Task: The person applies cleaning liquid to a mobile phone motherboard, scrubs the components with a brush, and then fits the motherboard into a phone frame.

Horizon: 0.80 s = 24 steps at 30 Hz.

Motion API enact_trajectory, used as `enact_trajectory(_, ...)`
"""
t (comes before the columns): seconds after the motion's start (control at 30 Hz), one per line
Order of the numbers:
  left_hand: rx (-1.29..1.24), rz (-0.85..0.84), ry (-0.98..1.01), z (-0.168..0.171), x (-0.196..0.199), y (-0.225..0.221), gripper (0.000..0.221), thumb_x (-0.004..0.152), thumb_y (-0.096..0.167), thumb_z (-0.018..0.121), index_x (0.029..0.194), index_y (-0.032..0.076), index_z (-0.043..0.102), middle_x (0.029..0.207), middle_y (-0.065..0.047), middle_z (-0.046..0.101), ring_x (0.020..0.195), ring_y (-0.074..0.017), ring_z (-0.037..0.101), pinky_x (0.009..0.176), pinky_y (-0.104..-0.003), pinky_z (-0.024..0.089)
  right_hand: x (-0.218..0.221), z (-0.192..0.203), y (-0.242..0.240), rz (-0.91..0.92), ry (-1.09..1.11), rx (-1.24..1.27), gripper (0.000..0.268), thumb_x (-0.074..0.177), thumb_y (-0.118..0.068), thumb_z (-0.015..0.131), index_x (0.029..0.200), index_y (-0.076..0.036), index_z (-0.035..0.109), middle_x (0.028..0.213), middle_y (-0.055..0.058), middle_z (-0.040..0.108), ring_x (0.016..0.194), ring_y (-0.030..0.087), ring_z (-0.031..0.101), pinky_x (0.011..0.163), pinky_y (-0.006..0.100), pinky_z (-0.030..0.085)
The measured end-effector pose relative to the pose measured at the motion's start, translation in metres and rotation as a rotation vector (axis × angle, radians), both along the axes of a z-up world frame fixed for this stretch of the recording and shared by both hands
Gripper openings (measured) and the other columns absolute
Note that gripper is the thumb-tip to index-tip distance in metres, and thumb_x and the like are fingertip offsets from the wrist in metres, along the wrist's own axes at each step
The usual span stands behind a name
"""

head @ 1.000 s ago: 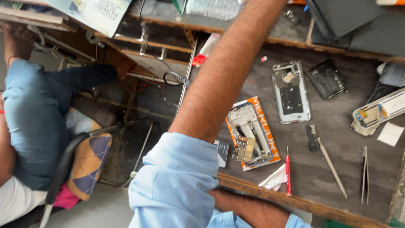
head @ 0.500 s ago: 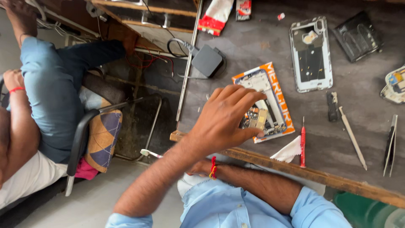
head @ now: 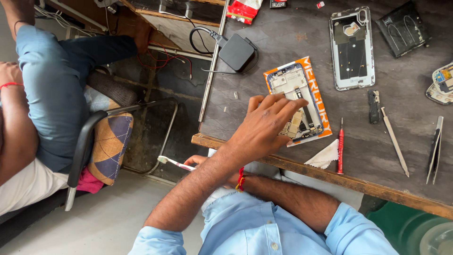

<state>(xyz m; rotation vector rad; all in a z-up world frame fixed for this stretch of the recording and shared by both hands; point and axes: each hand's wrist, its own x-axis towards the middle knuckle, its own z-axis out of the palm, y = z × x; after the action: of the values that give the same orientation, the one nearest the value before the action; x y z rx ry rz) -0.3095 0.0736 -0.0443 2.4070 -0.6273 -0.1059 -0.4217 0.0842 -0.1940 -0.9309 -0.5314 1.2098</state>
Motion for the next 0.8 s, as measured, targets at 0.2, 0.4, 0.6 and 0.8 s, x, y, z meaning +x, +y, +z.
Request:
enact_trajectory(0.2, -0.041, -0.03, 0.052, -0.002, 0.001, -0.004, 0.069, 0.08, 0.0, 0.072, 0.145, 0.017, 0.054, 0.121, -0.006, 0.056, 0.114, -0.0269, 0.059, 0.096, -0.044, 0.046, 0.001, 0.005, -0.003, 0.015, 0.025, 0.013, 0.055, 0.097, -0.031, 0.067, 0.142, -0.004, 0.051, 0.128, 0.007, 0.062, 0.117, 0.01, 0.058, 0.091, 0.028, 0.051)
enact_trajectory(0.4, -0.118, -0.059, 0.065, -0.001, 0.005, 0.007, 0.048, 0.072, 0.0, 0.075, 0.117, 0.013, 0.068, 0.103, -0.004, 0.067, 0.102, -0.0276, 0.065, 0.09, -0.045, 0.05, -0.004, -0.006, 0.004, -0.031, -0.092, 0.014, 0.053, 0.096, -0.031, 0.071, 0.139, -0.004, 0.055, 0.13, 0.007, 0.063, 0.119, 0.011, 0.057, 0.095, 0.03, 0.05)
enact_trajectory(0.6, -0.387, 0.045, 0.273, 0.018, -0.011, 0.035, 0.026, 0.081, 0.006, 0.08, 0.106, 0.008, 0.073, 0.098, -0.004, 0.067, 0.089, -0.0177, 0.069, 0.074, -0.034, 0.056, -0.015, -0.045, 0.001, -0.159, -0.116, 0.241, 0.048, 0.095, -0.02, 0.074, 0.134, -0.005, 0.052, 0.116, 0.004, 0.059, 0.105, 0.007, 0.054, 0.085, 0.027, 0.045)
enact_trajectory(0.8, -1.696, 0.202, 0.557, 0.002, -0.07, 0.095, 0.013, 0.093, -0.001, 0.079, 0.104, 0.004, 0.073, 0.102, -0.005, 0.059, 0.095, -0.0159, 0.056, 0.084, -0.029, 0.048, -0.036, -0.075, 0.011, -0.15, 0.351, -0.073, 0.034, 0.097, -0.018, 0.069, 0.124, -0.009, 0.05, 0.08, -0.002, 0.05, 0.064, 0.004, 0.042, 0.052, 0.023, 0.032)
